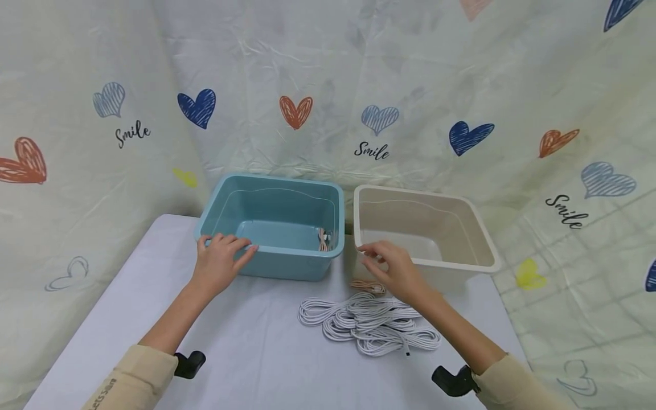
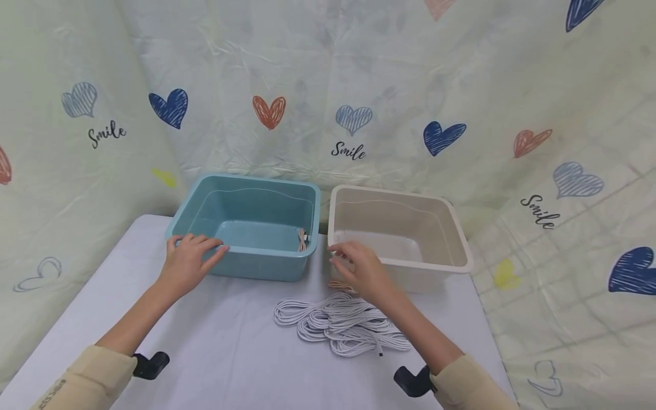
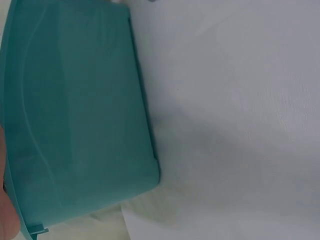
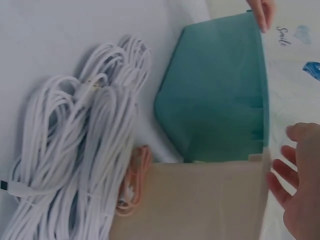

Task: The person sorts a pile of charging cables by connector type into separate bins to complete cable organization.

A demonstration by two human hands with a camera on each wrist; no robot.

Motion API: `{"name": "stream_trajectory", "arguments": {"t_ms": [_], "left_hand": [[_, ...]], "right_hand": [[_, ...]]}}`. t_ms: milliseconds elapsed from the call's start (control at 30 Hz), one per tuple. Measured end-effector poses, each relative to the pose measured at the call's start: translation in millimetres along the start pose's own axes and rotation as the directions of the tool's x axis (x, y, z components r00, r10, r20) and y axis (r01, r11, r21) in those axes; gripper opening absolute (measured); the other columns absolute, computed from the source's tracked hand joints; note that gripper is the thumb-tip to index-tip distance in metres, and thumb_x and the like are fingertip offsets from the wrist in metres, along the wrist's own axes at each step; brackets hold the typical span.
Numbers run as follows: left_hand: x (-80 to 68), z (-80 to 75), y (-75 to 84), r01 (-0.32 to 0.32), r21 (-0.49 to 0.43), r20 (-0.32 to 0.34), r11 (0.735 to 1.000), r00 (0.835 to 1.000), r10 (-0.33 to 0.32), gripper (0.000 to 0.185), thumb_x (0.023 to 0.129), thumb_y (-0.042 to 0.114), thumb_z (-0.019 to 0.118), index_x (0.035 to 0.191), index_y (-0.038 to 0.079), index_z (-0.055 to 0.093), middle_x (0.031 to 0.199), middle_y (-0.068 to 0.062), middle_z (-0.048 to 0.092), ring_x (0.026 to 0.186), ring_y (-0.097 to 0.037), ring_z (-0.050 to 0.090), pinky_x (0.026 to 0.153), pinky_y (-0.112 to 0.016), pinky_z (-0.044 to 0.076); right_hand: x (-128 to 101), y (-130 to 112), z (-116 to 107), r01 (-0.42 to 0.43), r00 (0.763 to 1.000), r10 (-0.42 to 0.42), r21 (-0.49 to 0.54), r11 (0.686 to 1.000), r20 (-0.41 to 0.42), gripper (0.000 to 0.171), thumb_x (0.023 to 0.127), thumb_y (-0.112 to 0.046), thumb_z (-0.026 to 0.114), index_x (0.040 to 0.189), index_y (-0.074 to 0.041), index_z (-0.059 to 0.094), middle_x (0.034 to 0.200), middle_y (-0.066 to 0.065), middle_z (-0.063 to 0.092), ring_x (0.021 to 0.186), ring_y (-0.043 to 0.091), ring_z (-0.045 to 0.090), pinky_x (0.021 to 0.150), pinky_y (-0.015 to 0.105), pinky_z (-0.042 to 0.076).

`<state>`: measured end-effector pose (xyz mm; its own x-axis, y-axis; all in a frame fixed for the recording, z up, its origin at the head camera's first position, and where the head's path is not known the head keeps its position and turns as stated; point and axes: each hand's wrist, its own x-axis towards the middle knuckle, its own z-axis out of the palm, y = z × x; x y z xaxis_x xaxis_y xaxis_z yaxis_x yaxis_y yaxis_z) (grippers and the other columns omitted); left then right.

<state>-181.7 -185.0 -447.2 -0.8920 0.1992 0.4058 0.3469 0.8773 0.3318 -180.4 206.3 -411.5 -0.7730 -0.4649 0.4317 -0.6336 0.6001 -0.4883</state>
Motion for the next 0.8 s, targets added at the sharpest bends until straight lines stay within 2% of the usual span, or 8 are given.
{"name": "stream_trajectory", "arguments": {"t_ms": [167,333,433,600,800], "left_hand": [[-0.3,0.3,-0.7,0.003,0.002,0.004,1.0,1.0,-0.003,0.026,0.102,0.032,0.071,0.11,0.009,0.079,0.103,-0.012,0.076,0.099,-0.038,0.063,0.103,-0.074,0.034],[0.0,1.2,-0.7,-0.005,0.006,0.005,1.0,1.0,0.005,0.026,0.102,0.032,0.071,0.109,0.008,0.079,0.103,-0.012,0.077,0.098,-0.038,0.063,0.103,-0.073,0.035],[0.6,0.8,0.1,-0.01,0.006,0.008,1.0,1.0,0.01,0.026,0.102,0.031,0.071,0.109,0.008,0.079,0.104,-0.013,0.077,0.098,-0.039,0.063,0.103,-0.073,0.035],[0.8,0.9,0.3,-0.015,0.008,0.004,1.0,1.0,0.015,0.026,0.102,0.031,0.071,0.109,0.007,0.079,0.104,-0.013,0.077,0.097,-0.039,0.063,0.103,-0.073,0.035],[0.2,1.6,-0.3,-0.023,0.012,-0.016,1.0,1.0,0.023,0.023,0.101,0.03,0.073,0.108,0.008,0.079,0.102,-0.012,0.077,0.093,-0.039,0.062,0.102,-0.072,0.036]], "right_hand": [[-16,2,5,0.011,0.999,-0.012,-0.041,0.999,-0.029,0.024,0.092,0.002,0.078,0.115,-0.004,0.076,0.102,0.008,0.075,0.091,0.023,0.069,0.075,0.042,0.063],[-28,10,12,-0.014,1.0,0.014,-0.056,0.998,0.002,0.028,0.091,0.002,0.079,0.118,-0.003,0.075,0.103,0.006,0.076,0.09,0.021,0.07,0.076,0.04,0.064],[-34,16,17,0.003,1.0,-0.002,-0.057,0.998,0.016,0.029,0.09,0.003,0.08,0.118,-0.001,0.074,0.104,0.009,0.077,0.09,0.023,0.071,0.074,0.041,0.064],[-44,26,26,-0.002,0.997,0.006,-0.056,0.998,0.073,0.034,0.088,0.0,0.082,0.121,-0.001,0.072,0.107,0.013,0.077,0.092,0.03,0.073,0.073,0.04,0.062],[-51,34,35,-0.022,0.987,0.036,-0.092,0.996,0.154,0.036,0.087,-0.003,0.084,0.121,0.0,0.072,0.114,0.014,0.075,0.103,0.033,0.072,0.084,0.047,0.062]]}}
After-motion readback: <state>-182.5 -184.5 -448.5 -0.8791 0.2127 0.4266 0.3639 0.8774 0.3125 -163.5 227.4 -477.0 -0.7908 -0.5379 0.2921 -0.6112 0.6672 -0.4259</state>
